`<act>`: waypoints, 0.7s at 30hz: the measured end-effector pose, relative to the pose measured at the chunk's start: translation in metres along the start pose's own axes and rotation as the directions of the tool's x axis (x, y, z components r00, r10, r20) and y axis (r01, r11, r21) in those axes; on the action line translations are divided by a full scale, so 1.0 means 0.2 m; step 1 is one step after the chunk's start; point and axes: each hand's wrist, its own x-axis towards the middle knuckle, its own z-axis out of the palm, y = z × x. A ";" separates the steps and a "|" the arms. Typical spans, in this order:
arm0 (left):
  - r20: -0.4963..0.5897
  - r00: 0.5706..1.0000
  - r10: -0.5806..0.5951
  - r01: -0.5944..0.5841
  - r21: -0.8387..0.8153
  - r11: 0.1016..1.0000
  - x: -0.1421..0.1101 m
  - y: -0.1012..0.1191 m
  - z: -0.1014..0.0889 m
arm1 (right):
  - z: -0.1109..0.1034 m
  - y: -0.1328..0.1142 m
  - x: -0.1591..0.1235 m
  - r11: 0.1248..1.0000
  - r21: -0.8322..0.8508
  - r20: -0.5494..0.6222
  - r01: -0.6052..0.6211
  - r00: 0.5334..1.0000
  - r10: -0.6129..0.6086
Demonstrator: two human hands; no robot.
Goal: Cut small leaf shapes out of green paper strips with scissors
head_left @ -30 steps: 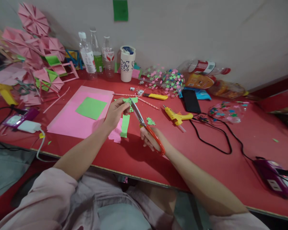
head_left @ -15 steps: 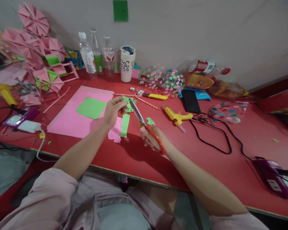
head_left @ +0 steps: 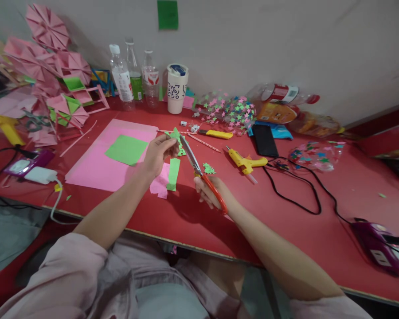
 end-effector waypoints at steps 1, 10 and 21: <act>-0.018 1.000 0.018 -0.018 0.006 1.000 0.00 0.00 0.00 | 0.00 0.00 0.00 1.000 -0.002 0.005 -0.020 1.000 0.020; -0.087 0.988 0.124 -0.111 0.137 0.984 0.00 0.03 0.00 | -0.01 0.01 -0.01 0.999 -0.017 0.045 0.028 0.999 -0.027; -0.053 0.982 0.182 -0.165 0.237 0.957 0.00 0.04 0.01 | -0.03 0.02 0.00 0.997 -0.061 0.110 0.052 0.993 -0.045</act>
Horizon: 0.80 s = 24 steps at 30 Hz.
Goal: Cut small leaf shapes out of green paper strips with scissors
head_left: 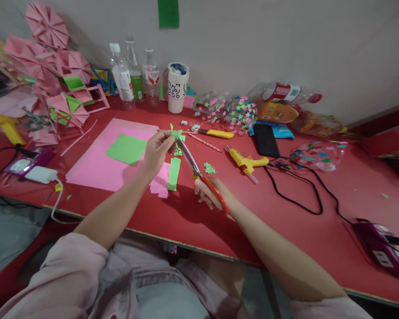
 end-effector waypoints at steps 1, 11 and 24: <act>0.002 1.000 0.004 -0.004 0.004 1.000 0.00 0.00 0.00 | 0.00 0.00 0.00 1.000 0.002 0.005 -0.006 1.000 0.006; -0.008 1.000 0.003 -0.003 0.032 0.999 0.01 0.00 -0.01 | 0.00 -0.02 0.00 0.998 0.023 -0.023 -0.066 0.998 0.066; 0.108 0.992 -0.060 0.071 -0.101 0.992 0.03 -0.05 -0.04 | 0.01 -0.01 0.00 0.998 0.038 -0.066 -0.053 0.996 0.056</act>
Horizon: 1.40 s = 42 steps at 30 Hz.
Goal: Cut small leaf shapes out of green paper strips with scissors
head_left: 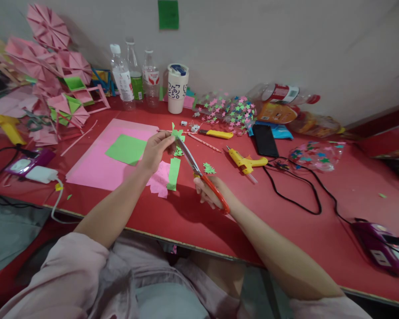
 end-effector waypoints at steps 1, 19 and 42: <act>0.001 1.000 -0.010 0.010 -0.003 1.000 0.00 0.00 0.00 | 0.00 0.00 0.00 1.000 0.003 -0.002 0.004 1.000 -0.004; -0.018 1.000 0.016 -0.015 0.036 0.999 0.00 0.00 -0.01 | -0.01 -0.01 -0.01 1.000 -0.009 0.026 0.016 1.000 -0.016; -0.009 1.000 -0.021 0.021 0.012 1.000 0.00 -0.02 0.00 | -0.02 -0.02 0.00 1.000 -0.020 0.039 0.007 0.999 -0.006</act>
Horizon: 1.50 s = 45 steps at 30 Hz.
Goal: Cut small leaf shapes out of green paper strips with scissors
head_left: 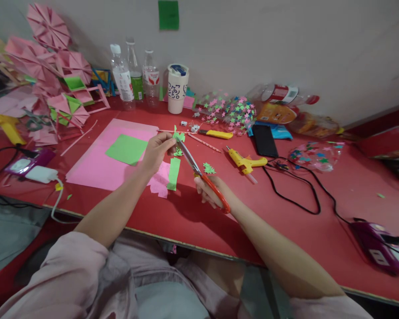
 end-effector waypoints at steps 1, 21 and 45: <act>0.001 1.000 -0.001 0.001 0.000 1.000 0.00 0.00 0.00 | 0.00 0.00 0.00 1.000 0.000 -0.002 0.001 1.000 -0.001; -0.067 0.996 0.056 -0.060 -0.066 0.996 -0.04 0.02 0.06 | 0.03 0.05 -0.01 0.990 0.078 0.028 0.116 0.993 -0.118; -0.083 0.996 -0.018 0.012 -0.078 0.997 -0.06 0.00 0.09 | 0.08 0.03 -0.03 0.994 0.084 -0.021 0.067 0.998 -0.065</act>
